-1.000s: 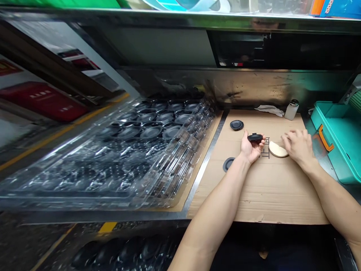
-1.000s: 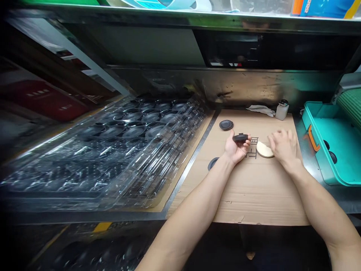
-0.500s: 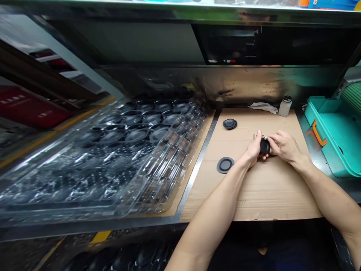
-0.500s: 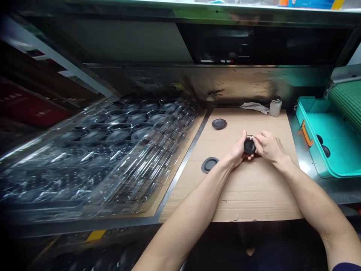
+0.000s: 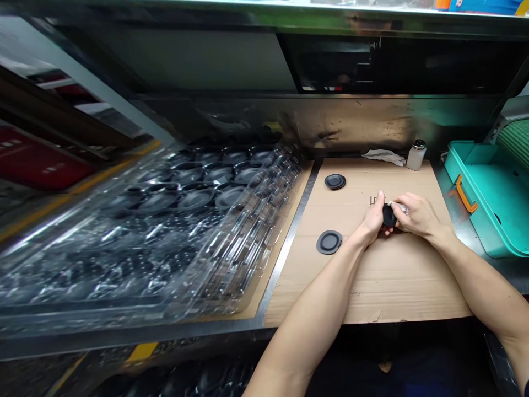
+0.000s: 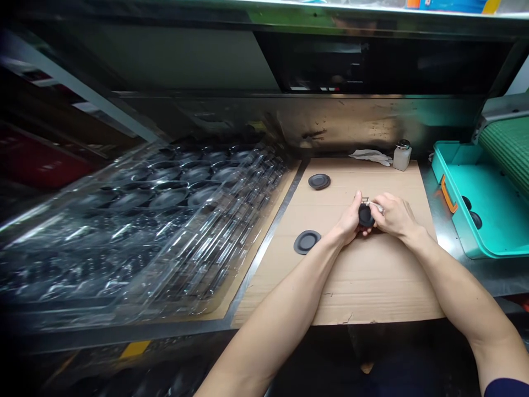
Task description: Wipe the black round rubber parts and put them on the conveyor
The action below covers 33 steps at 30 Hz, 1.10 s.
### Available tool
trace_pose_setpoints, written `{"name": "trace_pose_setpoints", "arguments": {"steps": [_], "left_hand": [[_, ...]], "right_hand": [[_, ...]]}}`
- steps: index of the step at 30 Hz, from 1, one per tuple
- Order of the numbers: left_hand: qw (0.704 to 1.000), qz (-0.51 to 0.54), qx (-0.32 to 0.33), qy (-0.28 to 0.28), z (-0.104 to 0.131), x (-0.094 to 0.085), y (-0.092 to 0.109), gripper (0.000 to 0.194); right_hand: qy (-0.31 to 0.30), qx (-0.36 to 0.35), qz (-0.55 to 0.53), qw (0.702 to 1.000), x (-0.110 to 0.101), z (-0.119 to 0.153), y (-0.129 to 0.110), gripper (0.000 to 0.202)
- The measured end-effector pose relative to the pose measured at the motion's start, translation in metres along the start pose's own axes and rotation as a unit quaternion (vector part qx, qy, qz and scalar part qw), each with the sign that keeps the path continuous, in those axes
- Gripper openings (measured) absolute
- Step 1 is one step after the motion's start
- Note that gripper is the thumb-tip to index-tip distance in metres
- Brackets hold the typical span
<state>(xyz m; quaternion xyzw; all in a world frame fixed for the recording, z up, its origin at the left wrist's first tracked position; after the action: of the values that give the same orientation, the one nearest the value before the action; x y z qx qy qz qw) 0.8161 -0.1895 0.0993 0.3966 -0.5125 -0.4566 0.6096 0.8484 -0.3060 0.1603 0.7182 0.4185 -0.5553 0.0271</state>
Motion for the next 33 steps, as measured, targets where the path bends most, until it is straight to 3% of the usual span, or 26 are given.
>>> {"name": "trace_pose_setpoints", "arguments": {"steps": [6,12,17,23,28,33], "left_hand": [[0.996,-0.068,0.054,-0.024,-0.003,-0.001,-0.002,0.083],[0.990,-0.121,0.060,-0.040,-0.002,0.000,-0.003,0.084],[0.989,-0.129,0.058,-0.039,-0.003,0.001,-0.004,0.083],[0.986,-0.152,0.061,-0.035,0.001,0.000,0.000,0.085],[0.984,-0.161,0.070,-0.037,0.002,0.002,-0.001,0.086],[0.989,-0.141,0.045,-0.011,0.002,0.003,-0.001,0.084]], "right_hand": [[-0.039,-0.020,0.046,0.998,-0.002,-0.001,-0.003,0.028],[-0.100,0.022,0.093,0.990,-0.006,-0.001,-0.003,0.021],[-0.070,0.002,0.078,0.994,-0.009,-0.001,-0.006,0.031],[-0.092,0.019,0.065,0.993,-0.007,-0.001,-0.002,0.021],[-0.077,0.008,0.045,0.996,-0.011,0.000,-0.006,0.026],[-0.093,0.064,0.051,0.992,-0.007,0.000,0.004,0.019]]}}
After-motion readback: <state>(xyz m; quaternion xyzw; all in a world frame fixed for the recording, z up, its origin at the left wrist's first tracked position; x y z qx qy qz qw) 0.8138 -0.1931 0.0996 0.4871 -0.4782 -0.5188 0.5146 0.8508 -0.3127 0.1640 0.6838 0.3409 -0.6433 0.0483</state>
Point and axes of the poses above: each hand's wrist, its own z-axis away from the middle knuckle, its own x-axis out of the palm, y = z × x, the point moved 6 cm from there along -z, towards the middle knuckle, and after that the axes turned 9 degrees about x, right-handed, at the moved point
